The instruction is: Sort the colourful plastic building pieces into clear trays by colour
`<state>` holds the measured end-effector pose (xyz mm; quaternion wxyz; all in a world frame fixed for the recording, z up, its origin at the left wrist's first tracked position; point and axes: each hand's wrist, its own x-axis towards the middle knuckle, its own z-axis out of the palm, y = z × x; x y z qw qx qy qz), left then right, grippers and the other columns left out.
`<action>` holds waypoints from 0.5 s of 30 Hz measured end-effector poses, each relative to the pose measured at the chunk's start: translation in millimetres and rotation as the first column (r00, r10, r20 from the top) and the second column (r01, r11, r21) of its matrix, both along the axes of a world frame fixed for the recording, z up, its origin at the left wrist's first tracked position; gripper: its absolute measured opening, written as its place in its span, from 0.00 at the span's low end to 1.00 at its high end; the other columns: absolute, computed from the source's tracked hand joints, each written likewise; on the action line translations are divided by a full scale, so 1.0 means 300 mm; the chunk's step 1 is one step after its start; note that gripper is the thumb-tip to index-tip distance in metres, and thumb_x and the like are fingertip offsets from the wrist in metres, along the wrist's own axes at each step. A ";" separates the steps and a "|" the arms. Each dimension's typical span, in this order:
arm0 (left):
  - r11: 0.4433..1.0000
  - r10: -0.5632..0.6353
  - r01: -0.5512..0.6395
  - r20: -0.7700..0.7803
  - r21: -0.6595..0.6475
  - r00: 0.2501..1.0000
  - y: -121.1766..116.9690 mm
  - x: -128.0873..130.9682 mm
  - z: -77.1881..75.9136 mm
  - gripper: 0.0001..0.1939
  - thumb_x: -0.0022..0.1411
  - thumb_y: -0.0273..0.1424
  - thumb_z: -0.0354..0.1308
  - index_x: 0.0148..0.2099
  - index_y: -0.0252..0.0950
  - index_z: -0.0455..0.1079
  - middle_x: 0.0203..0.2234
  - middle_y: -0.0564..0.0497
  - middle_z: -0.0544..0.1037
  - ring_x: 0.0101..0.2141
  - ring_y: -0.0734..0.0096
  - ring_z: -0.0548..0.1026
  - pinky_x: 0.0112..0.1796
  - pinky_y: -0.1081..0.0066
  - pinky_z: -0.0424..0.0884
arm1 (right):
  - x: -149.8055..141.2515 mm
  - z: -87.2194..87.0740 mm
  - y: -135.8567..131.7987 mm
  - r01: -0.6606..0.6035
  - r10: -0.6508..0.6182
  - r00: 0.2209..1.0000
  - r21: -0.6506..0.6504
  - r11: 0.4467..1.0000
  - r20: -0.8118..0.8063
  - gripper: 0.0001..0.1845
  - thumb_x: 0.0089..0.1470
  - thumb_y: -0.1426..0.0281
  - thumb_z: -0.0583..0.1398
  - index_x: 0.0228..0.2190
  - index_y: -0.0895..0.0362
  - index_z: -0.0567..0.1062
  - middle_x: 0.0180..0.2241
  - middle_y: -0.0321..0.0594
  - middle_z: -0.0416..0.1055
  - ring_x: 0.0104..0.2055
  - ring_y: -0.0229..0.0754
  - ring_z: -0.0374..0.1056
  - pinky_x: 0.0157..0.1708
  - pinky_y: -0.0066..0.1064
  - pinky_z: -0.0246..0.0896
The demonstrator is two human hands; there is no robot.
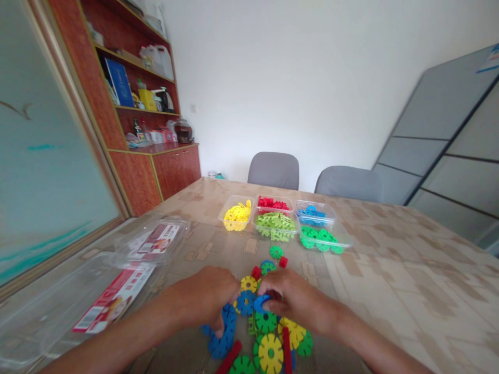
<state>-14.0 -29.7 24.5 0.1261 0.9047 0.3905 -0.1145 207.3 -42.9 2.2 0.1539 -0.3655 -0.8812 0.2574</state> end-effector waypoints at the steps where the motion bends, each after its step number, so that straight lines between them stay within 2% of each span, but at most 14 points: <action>1: 1.000 0.003 -0.003 -0.005 0.006 1.000 0.000 -0.001 0.002 0.13 0.41 0.32 0.72 0.31 0.39 0.73 0.26 0.53 0.75 0.27 0.62 0.73 0.26 0.72 0.62 | -0.017 -0.006 0.012 -0.008 0.008 1.000 -0.006 1.000 -0.001 0.07 0.49 0.78 0.63 0.32 0.56 0.75 0.27 0.32 0.70 0.29 0.35 0.65 0.28 0.23 0.53; 5: 1.000 -0.006 0.006 0.049 -0.004 0.999 0.005 -0.012 0.001 0.10 0.42 0.31 0.71 0.26 0.38 0.73 0.19 0.56 0.71 0.23 0.66 0.71 0.23 0.74 0.57 | -0.067 -0.026 0.035 0.036 -0.035 0.999 -0.044 0.998 0.022 0.08 0.50 0.75 0.63 0.35 0.56 0.74 0.30 0.34 0.73 0.31 0.37 0.67 0.29 0.24 0.55; 8: 1.000 -0.031 0.031 0.110 0.002 0.993 0.021 -0.027 -0.009 0.07 0.46 0.31 0.69 0.27 0.39 0.73 0.21 0.56 0.73 0.25 0.67 0.72 0.23 0.74 0.55 | -0.076 -0.030 0.026 0.074 -0.072 0.995 -0.032 0.997 0.062 0.09 0.51 0.71 0.64 0.37 0.56 0.74 0.34 0.37 0.73 0.37 0.41 0.68 0.35 0.27 0.57; 11: 0.999 -0.047 0.046 0.149 0.009 0.988 0.045 -0.041 -0.020 0.05 0.48 0.30 0.68 0.28 0.39 0.74 0.22 0.57 0.74 0.25 0.70 0.71 0.24 0.74 0.54 | -0.067 -0.028 0.012 0.075 -0.073 0.994 -0.025 0.997 0.076 0.08 0.51 0.71 0.64 0.36 0.56 0.73 0.36 0.37 0.72 0.40 0.42 0.67 0.38 0.28 0.58; 15: 0.998 -0.032 0.042 0.211 -0.042 0.977 0.070 -0.054 -0.019 0.05 0.47 0.28 0.67 0.28 0.38 0.74 0.19 0.59 0.71 0.22 0.74 0.67 0.22 0.76 0.53 | -0.059 -0.027 0.000 0.080 -0.080 0.994 -0.006 0.997 0.071 0.17 0.51 0.70 0.65 0.44 0.54 0.71 0.41 0.40 0.70 0.45 0.44 0.66 0.44 0.31 0.58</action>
